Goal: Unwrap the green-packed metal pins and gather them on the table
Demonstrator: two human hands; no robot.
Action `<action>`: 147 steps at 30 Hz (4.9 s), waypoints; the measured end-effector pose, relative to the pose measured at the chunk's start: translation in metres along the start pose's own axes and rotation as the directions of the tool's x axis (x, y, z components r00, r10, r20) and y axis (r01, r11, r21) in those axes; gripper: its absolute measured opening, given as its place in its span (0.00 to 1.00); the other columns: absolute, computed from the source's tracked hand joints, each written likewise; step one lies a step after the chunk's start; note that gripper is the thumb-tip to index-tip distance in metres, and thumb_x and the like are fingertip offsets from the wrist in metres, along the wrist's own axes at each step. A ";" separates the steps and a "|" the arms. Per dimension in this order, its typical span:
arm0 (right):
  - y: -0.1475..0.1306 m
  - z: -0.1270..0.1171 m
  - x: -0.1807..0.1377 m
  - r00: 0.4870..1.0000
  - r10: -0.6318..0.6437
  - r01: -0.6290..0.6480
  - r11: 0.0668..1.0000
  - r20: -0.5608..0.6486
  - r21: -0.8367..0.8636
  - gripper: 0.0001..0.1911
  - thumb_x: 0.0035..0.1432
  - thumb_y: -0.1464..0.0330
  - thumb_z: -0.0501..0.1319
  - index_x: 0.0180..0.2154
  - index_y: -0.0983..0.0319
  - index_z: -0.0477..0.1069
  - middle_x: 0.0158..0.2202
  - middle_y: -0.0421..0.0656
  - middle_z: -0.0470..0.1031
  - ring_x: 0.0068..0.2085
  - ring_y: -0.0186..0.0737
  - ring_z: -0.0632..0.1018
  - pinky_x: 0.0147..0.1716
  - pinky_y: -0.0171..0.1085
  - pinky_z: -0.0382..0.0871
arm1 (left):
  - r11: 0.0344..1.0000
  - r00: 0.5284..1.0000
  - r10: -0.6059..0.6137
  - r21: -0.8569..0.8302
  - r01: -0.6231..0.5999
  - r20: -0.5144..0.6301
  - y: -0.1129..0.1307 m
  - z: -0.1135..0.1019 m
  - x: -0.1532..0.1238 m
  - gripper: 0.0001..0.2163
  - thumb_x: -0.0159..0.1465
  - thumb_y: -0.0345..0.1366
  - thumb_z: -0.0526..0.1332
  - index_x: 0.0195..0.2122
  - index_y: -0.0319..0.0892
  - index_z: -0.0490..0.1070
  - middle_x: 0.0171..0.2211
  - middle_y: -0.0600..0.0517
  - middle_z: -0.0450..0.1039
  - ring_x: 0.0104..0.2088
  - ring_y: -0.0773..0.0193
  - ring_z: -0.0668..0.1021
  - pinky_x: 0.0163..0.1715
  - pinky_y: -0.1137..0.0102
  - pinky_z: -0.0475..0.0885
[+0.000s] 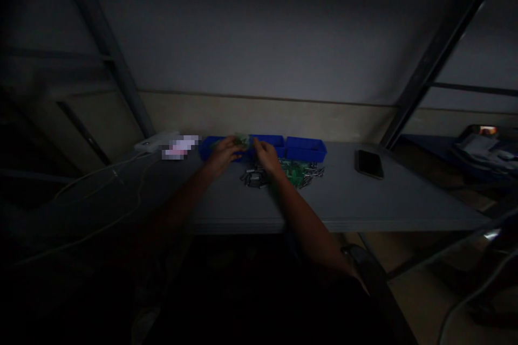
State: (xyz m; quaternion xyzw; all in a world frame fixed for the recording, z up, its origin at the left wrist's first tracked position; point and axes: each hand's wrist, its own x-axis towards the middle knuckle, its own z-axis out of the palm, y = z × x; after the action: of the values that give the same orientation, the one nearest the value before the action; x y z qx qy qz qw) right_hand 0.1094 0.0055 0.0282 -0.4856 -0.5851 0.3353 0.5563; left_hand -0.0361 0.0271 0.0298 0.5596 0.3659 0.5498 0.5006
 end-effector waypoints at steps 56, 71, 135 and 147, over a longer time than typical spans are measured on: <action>-0.005 -0.004 -0.004 0.935 -0.335 0.277 0.894 -0.115 -0.352 0.15 0.57 0.64 0.53 0.35 0.64 0.76 0.33 0.45 0.78 0.32 0.39 0.75 0.35 0.35 0.66 | 0.961 0.999 -0.026 0.278 0.017 0.029 0.001 0.005 -0.003 0.19 0.58 0.51 0.54 0.33 0.41 0.74 0.38 0.47 0.75 0.38 0.59 0.75 0.36 0.67 0.70; -0.007 0.001 -0.004 0.994 -0.064 0.049 0.986 -0.092 -0.158 0.23 0.56 0.54 0.51 0.26 0.63 0.74 0.30 0.44 0.75 0.38 0.41 0.74 0.40 0.38 0.65 | 0.752 0.896 0.424 0.501 -0.428 0.128 -0.002 0.006 -0.004 0.08 0.59 0.34 0.58 0.39 0.43 0.74 0.41 0.49 0.72 0.44 0.61 0.74 0.45 0.67 0.69; 0.002 -0.041 0.012 0.998 -0.053 0.020 0.801 -0.038 -0.598 0.16 0.56 0.68 0.53 0.44 0.64 0.72 0.39 0.46 0.77 0.39 0.39 0.76 0.41 0.35 0.67 | 0.297 0.972 0.224 0.945 -0.138 0.071 -0.006 -0.065 0.021 0.15 0.62 0.46 0.53 0.34 0.45 0.76 0.40 0.48 0.77 0.45 0.53 0.74 0.53 0.54 0.57; 0.013 -0.074 0.013 0.895 0.296 0.029 0.707 0.333 -0.707 0.28 0.51 0.65 0.63 0.54 0.65 0.65 0.49 0.51 0.73 0.44 0.45 0.76 0.41 0.36 0.70 | 0.291 0.866 0.500 0.935 -0.205 0.035 -0.004 -0.035 0.011 0.10 0.62 0.38 0.52 0.36 0.42 0.72 0.40 0.45 0.73 0.44 0.56 0.72 0.47 0.63 0.63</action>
State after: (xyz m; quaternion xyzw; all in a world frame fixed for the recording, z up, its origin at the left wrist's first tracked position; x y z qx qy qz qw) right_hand 0.1853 0.0105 0.0313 -0.6160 -0.7357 0.2277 0.1655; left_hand -0.0688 0.0445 0.0248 0.7280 0.5359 0.4192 -0.0836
